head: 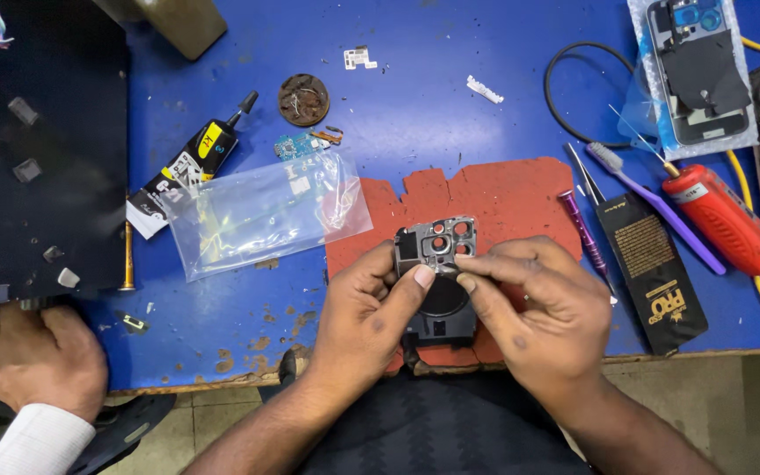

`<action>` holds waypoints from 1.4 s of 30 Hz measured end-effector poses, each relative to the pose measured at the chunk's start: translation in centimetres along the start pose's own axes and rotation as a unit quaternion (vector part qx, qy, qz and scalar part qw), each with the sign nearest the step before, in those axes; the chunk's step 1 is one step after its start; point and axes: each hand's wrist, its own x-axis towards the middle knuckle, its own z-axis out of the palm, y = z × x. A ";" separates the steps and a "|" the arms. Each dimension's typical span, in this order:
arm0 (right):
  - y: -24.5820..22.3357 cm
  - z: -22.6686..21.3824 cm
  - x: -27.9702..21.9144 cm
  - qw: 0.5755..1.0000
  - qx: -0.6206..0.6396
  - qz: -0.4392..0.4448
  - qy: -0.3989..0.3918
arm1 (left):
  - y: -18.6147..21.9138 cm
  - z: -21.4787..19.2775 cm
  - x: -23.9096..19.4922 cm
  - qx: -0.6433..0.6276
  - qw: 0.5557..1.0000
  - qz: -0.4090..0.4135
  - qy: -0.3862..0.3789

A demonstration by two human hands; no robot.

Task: The person uses tweezers to remove and place small components on a camera module. They peel adhesive from a small metal piece and place it on the work surface. The person then picks up a smartphone and places it on the table.

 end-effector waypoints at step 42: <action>4.2 -9.0 -0.5 0.978 -0.204 0.021 -0.040 | 5.6 -0.9 2.5 0.410 0.910 -0.055 -0.036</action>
